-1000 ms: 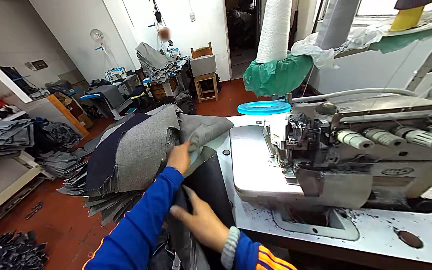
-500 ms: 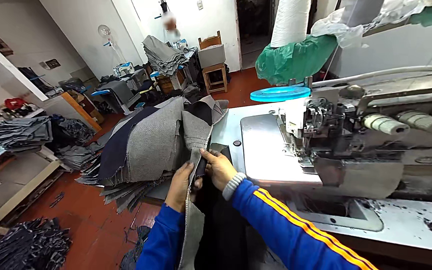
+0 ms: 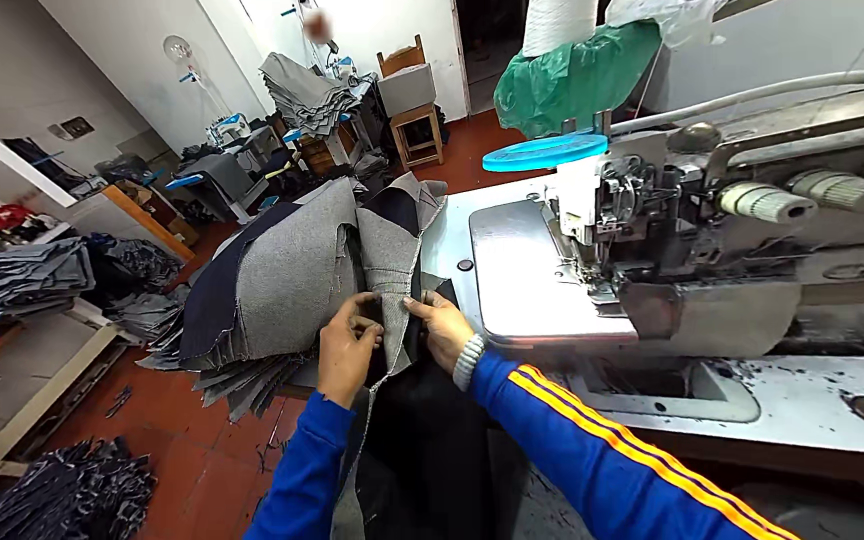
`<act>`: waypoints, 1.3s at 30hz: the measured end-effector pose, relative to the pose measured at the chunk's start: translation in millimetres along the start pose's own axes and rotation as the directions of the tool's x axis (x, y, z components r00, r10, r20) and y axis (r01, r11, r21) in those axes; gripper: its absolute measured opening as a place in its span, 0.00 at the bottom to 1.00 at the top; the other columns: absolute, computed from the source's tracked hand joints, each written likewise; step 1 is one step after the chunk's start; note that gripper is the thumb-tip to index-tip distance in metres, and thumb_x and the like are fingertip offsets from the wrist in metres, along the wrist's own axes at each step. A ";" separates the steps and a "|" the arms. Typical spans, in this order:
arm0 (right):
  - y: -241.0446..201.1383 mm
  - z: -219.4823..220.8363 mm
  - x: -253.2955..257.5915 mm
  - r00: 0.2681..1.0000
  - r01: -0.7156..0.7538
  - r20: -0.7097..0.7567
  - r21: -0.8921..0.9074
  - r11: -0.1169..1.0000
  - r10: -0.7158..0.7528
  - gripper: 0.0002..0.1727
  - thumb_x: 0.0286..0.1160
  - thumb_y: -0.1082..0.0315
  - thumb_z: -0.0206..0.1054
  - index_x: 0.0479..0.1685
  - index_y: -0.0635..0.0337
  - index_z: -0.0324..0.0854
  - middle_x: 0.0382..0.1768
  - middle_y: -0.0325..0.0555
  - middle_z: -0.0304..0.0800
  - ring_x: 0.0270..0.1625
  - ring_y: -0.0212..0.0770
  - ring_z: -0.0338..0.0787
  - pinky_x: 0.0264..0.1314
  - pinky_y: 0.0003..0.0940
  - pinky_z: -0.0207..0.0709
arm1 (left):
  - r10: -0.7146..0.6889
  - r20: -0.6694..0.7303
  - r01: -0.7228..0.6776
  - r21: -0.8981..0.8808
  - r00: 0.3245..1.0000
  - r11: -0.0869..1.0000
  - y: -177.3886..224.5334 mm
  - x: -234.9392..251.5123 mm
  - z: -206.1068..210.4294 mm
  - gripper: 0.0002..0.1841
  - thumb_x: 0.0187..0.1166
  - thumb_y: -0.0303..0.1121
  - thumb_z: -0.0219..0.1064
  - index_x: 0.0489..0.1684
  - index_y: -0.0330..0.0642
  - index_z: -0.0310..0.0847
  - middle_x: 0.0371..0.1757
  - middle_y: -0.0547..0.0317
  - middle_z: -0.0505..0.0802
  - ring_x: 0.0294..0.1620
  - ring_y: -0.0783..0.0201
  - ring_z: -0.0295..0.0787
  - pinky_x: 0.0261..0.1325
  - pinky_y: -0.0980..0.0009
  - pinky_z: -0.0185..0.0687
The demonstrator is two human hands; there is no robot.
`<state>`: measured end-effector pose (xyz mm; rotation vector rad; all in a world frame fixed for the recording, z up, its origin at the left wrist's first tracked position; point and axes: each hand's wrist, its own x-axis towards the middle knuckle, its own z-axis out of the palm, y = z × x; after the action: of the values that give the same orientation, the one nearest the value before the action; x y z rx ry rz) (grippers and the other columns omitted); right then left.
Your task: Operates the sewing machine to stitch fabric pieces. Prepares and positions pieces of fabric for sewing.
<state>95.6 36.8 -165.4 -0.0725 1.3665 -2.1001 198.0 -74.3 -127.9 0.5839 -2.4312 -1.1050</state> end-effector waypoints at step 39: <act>-9.2 -33.1 -91.8 0.946 0.317 0.245 -0.574 0.755 -0.211 0.43 0.85 0.61 0.65 0.94 0.65 0.45 0.81 0.65 0.73 0.79 0.52 0.80 0.82 0.49 0.73 | 0.211 -0.016 -0.199 0.261 0.977 0.945 -53.7 -130.1 -26.9 0.50 0.59 0.32 0.79 0.86 0.21 0.57 0.87 0.21 0.62 0.89 0.29 0.57 0.88 0.39 0.57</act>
<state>153.0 114.2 -147.3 -0.7354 1.9668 -1.7181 330.9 -54.4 -177.6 0.4140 -2.5476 -0.6909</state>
